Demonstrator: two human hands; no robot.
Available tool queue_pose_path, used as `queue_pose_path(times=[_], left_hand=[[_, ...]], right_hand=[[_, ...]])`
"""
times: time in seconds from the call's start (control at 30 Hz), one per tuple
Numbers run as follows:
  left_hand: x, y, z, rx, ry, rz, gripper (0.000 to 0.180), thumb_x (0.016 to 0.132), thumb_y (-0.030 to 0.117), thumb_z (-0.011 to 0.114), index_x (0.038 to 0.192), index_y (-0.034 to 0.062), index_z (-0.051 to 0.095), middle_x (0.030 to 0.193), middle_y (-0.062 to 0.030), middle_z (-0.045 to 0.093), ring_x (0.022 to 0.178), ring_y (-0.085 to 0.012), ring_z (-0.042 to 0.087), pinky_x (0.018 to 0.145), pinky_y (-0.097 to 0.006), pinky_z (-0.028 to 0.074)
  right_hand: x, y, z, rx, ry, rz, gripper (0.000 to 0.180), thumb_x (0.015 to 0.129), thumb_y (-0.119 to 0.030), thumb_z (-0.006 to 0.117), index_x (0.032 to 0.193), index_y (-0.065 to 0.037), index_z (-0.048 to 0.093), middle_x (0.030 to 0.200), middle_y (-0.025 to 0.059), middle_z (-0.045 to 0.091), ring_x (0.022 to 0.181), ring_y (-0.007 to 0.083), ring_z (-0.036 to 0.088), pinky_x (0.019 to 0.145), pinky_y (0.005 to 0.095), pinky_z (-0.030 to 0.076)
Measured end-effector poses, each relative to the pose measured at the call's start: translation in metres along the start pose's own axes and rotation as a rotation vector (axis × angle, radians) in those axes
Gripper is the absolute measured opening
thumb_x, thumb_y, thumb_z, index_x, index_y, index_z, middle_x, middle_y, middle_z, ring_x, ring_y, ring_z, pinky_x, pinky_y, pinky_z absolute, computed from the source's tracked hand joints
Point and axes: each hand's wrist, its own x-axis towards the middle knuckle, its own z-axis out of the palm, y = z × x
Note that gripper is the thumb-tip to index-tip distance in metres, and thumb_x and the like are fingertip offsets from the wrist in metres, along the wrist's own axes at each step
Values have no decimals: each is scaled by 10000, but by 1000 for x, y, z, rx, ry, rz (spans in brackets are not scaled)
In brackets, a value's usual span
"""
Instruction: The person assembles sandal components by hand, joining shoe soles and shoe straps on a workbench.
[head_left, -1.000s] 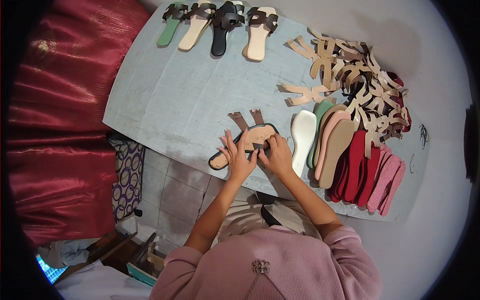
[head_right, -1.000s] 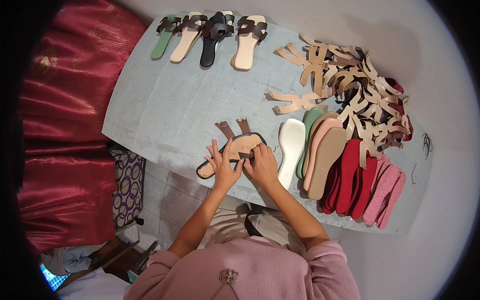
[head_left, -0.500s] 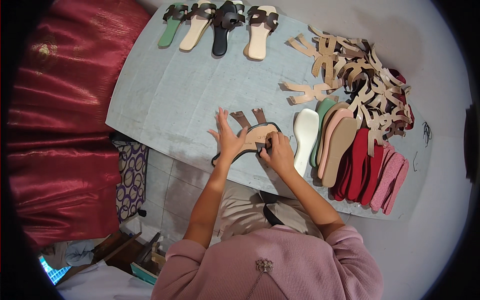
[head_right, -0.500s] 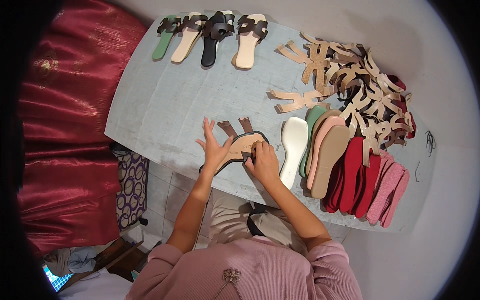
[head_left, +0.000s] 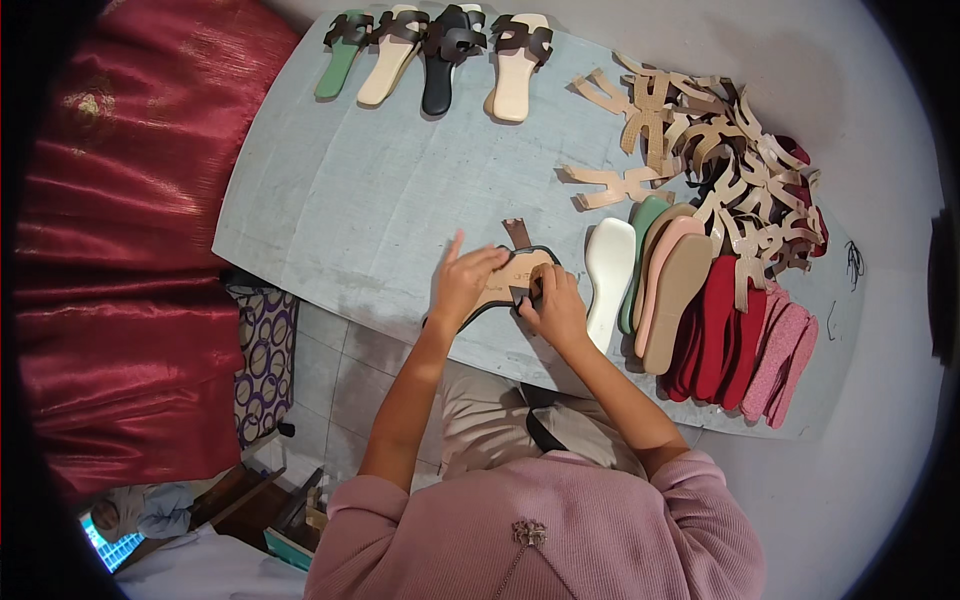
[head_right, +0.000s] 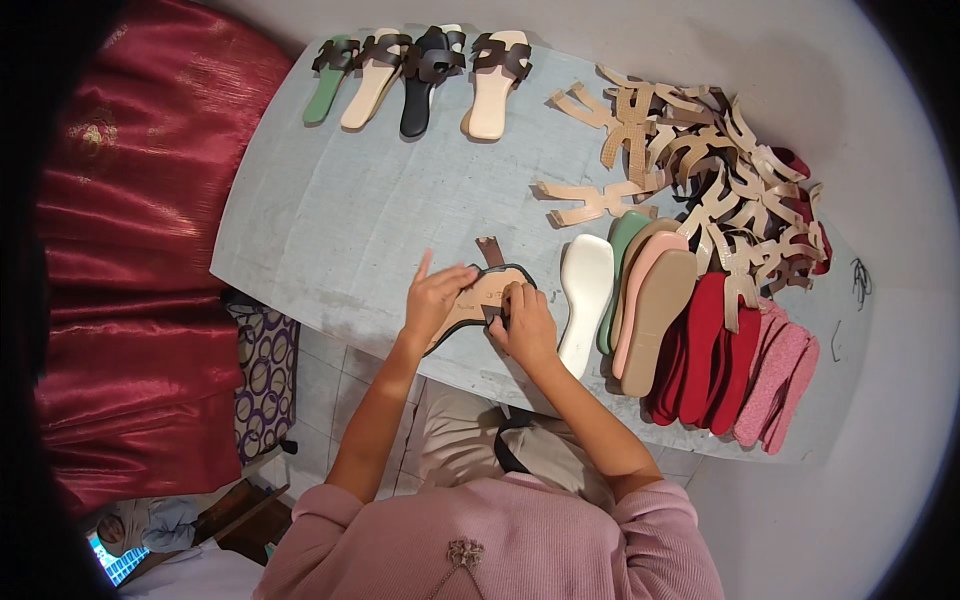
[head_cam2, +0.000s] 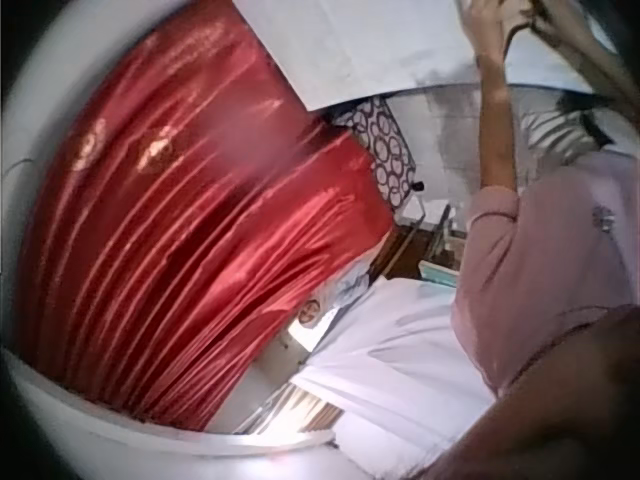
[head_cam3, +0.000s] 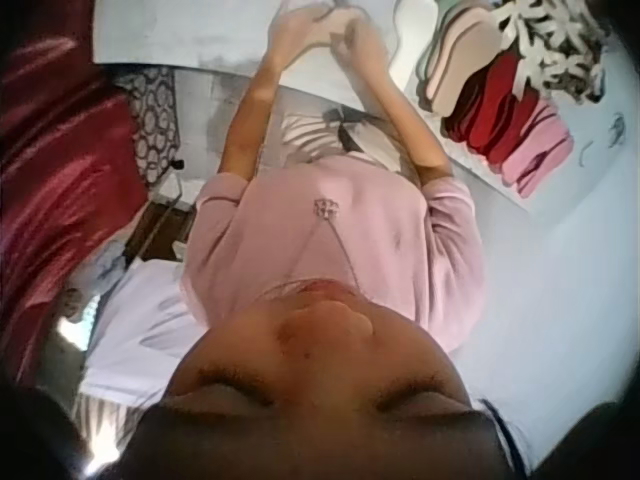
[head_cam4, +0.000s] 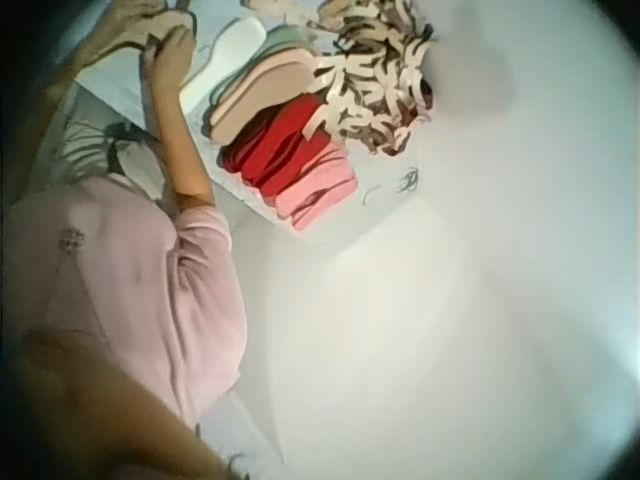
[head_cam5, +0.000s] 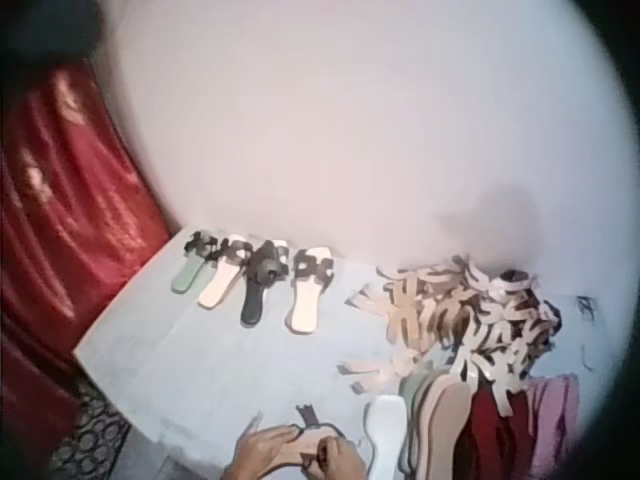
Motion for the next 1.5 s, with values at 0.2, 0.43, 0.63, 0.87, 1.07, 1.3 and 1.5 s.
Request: queue_pose_path(times=[0.2, 0.43, 0.63, 0.87, 1.07, 1.3, 1.5], left_hand=[[-8, -1, -3, 74, -124, 270, 242, 701, 46, 570, 933, 70, 634, 1000, -45, 612, 987, -193, 563, 899, -348, 424], [-10, -14, -7, 216, -336, 390, 399, 722, 77, 538, 1121, 87, 535, 1193, -23, 504, 1109, -182, 470, 977, -343, 350], [-12, -19, -7, 198, -416, 405, 392, 763, 93, 509, 1154, 68, 504, 1244, -33, 459, 1151, -191, 428, 999, -351, 317], [-12, -7, -13, 230, -549, 379, 467, 708, 2, 505, 1173, -16, 456, 1295, -143, 370, 1207, -293, 343, 1018, -411, 259], [-13, -7, -18, 193, -585, 409, 442, 762, 38, 459, 1185, -79, 407, 1296, -175, 354, 1222, -326, 307, 1023, -432, 228], [-5, 4, -25, 103, -670, 440, 541, 759, 182, 504, 1261, 31, 370, 1298, -255, 307, 1225, -393, 263, 1032, -459, 168], [-17, 8, -18, 288, -650, 462, 557, 764, 274, 530, 1255, 49, 395, 1298, -282, 288, 1230, -384, 262, 1024, -472, 167]], right_hand=[[-1, 0, -1, -9, 10, -8, 418, 609, -148, 627, 957, -12, 440, 891, 139, 455, 827, 299, 460, 696, 367, 425], [-1, 0, -2, -20, -76, 40, 485, 628, -184, 648, 1012, 10, 425, 946, 157, 470, 887, 321, 455, 761, 371, 413], [0, 0, 0, -18, -59, 29, 488, 626, -185, 651, 1011, 11, 425, 938, 153, 472, 883, 321, 458, 753, 370, 415], [0, 2, 1, -22, -28, 7, 462, 609, -163, 653, 984, -4, 435, 913, 141, 467, 856, 306, 461, 720, 366, 423], [0, 2, 1, -14, 0, -19, 439, 599, -151, 653, 958, -10, 443, 888, 131, 461, 829, 295, 463, 692, 361, 427], [-1, 4, -3, 12, -42, 7, 457, 619, -173, 661, 993, -21, 446, 928, 140, 473, 860, 311, 461, 726, 363, 419], [-2, 2, -3, -13, 2, -30, 399, 625, -121, 639, 963, -23, 451, 918, 125, 468, 861, 303, 467, 697, 372, 436]])
